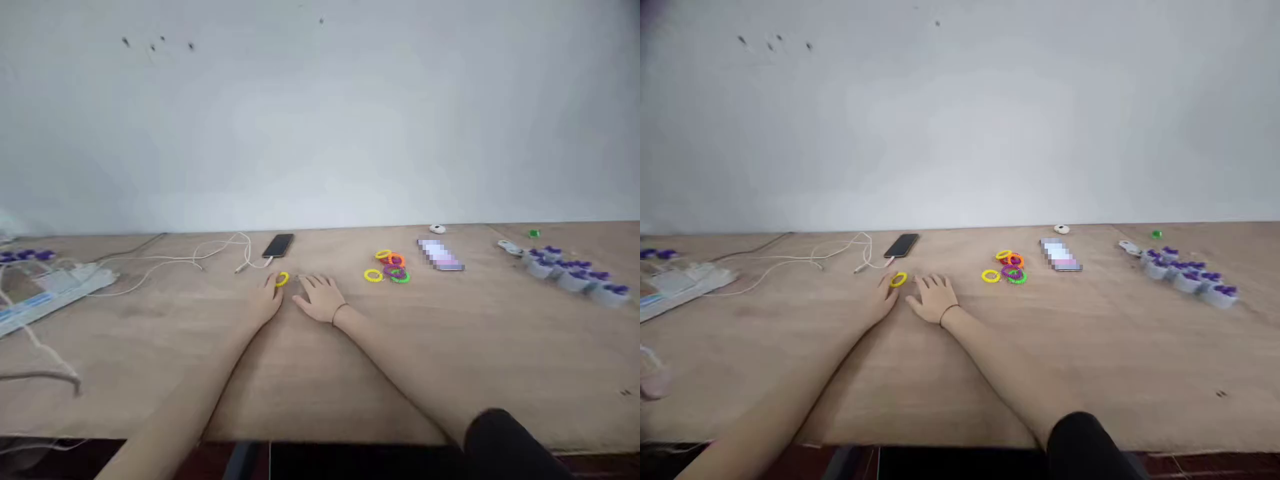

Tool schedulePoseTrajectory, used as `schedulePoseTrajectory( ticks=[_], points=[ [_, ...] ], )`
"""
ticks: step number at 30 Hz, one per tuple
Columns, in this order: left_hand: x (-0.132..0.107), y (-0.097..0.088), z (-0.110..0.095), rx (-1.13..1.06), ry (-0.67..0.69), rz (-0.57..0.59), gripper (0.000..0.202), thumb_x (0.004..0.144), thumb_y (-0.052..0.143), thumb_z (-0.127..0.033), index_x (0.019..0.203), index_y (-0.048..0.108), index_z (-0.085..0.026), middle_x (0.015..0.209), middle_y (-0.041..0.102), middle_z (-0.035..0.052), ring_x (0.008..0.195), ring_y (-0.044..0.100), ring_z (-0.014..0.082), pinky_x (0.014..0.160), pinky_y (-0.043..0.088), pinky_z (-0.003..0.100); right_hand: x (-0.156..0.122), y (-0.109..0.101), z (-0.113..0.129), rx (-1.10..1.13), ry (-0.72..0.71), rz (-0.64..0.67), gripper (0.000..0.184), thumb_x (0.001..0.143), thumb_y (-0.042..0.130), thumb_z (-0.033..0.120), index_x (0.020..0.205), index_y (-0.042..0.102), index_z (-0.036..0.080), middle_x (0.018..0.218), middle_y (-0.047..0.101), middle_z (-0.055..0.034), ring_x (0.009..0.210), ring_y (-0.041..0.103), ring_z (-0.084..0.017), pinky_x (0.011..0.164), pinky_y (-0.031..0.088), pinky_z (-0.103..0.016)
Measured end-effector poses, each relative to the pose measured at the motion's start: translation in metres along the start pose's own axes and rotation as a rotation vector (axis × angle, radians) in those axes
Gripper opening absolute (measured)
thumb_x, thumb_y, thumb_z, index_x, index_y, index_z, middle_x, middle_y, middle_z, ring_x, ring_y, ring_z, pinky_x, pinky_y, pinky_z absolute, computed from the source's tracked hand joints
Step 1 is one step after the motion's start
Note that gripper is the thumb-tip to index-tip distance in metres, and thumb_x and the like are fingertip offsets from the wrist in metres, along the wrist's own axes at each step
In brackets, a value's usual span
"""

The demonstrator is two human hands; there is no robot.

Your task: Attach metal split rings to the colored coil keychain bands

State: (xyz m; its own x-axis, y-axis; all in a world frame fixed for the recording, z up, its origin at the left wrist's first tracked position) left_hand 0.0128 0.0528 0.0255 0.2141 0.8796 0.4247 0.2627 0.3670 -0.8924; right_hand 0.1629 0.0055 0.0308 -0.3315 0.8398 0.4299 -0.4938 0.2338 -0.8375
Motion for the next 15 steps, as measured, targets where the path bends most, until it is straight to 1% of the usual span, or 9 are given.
schedulePoseTrajectory(
  ticks=[3,5,6,8,9,10,12,13,15],
  points=[
    [-0.005,-0.012,-0.014,0.003,0.088,-0.098,0.045,0.082,0.041,-0.023,0.127,0.039,-0.013,0.121,0.053,0.0131,0.111,0.049,0.027,0.091,0.04,0.039,-0.022,-0.015,0.001,-0.01,-0.098,0.009,0.044,0.086,0.041,0.041,0.122,0.045,0.016,0.121,0.053,-0.0104,0.108,0.046,-0.023,0.09,0.032,-0.037],
    [-0.009,-0.017,-0.032,-0.019,0.206,-0.129,0.043,0.083,0.041,-0.024,0.125,0.041,-0.016,0.118,0.054,0.0116,0.109,0.05,0.0261,0.092,0.04,0.039,-0.039,-0.028,-0.006,-0.027,-0.159,-0.004,0.032,0.085,0.044,0.032,0.111,0.052,0.017,0.113,0.057,-0.0078,0.102,0.047,-0.021,0.086,0.034,-0.033],
    [-0.012,-0.019,-0.044,-0.042,0.278,-0.132,0.04,0.083,0.042,-0.024,0.122,0.043,-0.017,0.116,0.055,0.0106,0.108,0.05,0.0251,0.092,0.039,0.038,-0.048,-0.036,-0.015,-0.042,-0.161,-0.021,0.026,0.084,0.044,0.028,0.105,0.055,0.018,0.107,0.058,-0.0068,0.098,0.048,-0.02,0.085,0.034,-0.032],
    [-0.017,-0.021,-0.069,-0.098,0.407,-0.12,0.033,0.082,0.043,-0.022,0.115,0.049,-0.018,0.11,0.058,0.009,0.106,0.051,0.0231,0.093,0.039,0.036,-0.062,-0.053,-0.038,-0.114,-0.12,-0.059,0.02,0.084,0.042,0.021,0.096,0.058,0.017,0.094,0.06,-0.0071,0.09,0.048,-0.02,0.081,0.035,-0.031],
    [-0.019,-0.021,-0.081,-0.127,0.444,-0.099,0.03,0.083,0.042,-0.021,0.111,0.051,-0.019,0.108,0.059,0.0082,0.104,0.052,0.022,0.092,0.04,0.035,-0.068,-0.061,-0.053,-0.165,-0.065,-0.098,0.02,0.083,0.042,0.018,0.094,0.058,0.017,0.091,0.059,-0.0077,0.089,0.048,-0.021,0.081,0.034,-0.032],
    [-0.02,-0.019,-0.094,-0.154,0.469,-0.073,0.028,0.083,0.041,-0.02,0.109,0.053,-0.019,0.105,0.06,0.0075,0.101,0.054,0.021,0.09,0.041,0.034,-0.072,-0.069,-0.067,-0.22,-0.004,-0.138,0.019,0.082,0.043,0.018,0.093,0.059,0.017,0.091,0.059,-0.0086,0.09,0.046,-0.022,0.08,0.034,-0.033],
    [-0.019,-0.013,-0.116,-0.188,0.481,-0.004,0.026,0.084,0.04,-0.02,0.105,0.055,-0.019,0.099,0.062,0.0065,0.094,0.057,0.0198,0.085,0.044,0.033,-0.076,-0.079,-0.091,-0.31,0.092,-0.183,0.022,0.081,0.045,0.018,0.098,0.059,0.016,0.097,0.057,-0.0109,0.09,0.045,-0.024,0.08,0.034,-0.035],
    [-0.019,-0.009,-0.127,-0.204,0.488,0.026,0.025,0.084,0.04,-0.02,0.103,0.056,-0.019,0.097,0.062,0.0064,0.092,0.057,0.0194,0.083,0.045,0.032,-0.076,-0.081,-0.1,-0.338,0.134,-0.197,0.024,0.08,0.046,0.019,0.099,0.06,0.016,0.098,0.057,-0.0117,0.09,0.045,-0.024,0.08,0.034,-0.035],
    [-0.016,-0.002,-0.147,-0.237,0.505,0.063,0.026,0.084,0.04,-0.019,0.103,0.057,-0.018,0.098,0.062,0.0066,0.092,0.057,0.0191,0.083,0.045,0.032,-0.074,-0.082,-0.109,-0.368,0.183,-0.202,0.025,0.08,0.048,0.021,0.1,0.06,0.015,0.1,0.056,-0.0125,0.09,0.045,-0.025,0.079,0.035,-0.036]
  ],
)
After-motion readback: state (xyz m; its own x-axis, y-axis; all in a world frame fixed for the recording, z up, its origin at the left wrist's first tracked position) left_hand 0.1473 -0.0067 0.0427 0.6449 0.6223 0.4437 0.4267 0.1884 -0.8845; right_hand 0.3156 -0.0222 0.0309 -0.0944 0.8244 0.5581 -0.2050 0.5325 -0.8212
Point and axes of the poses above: each hand's wrist, its own x-axis towards the middle knuckle, its own y-axis out of the palm, z = x × y, the point moved 6 cm from there along x, towards the middle knuckle
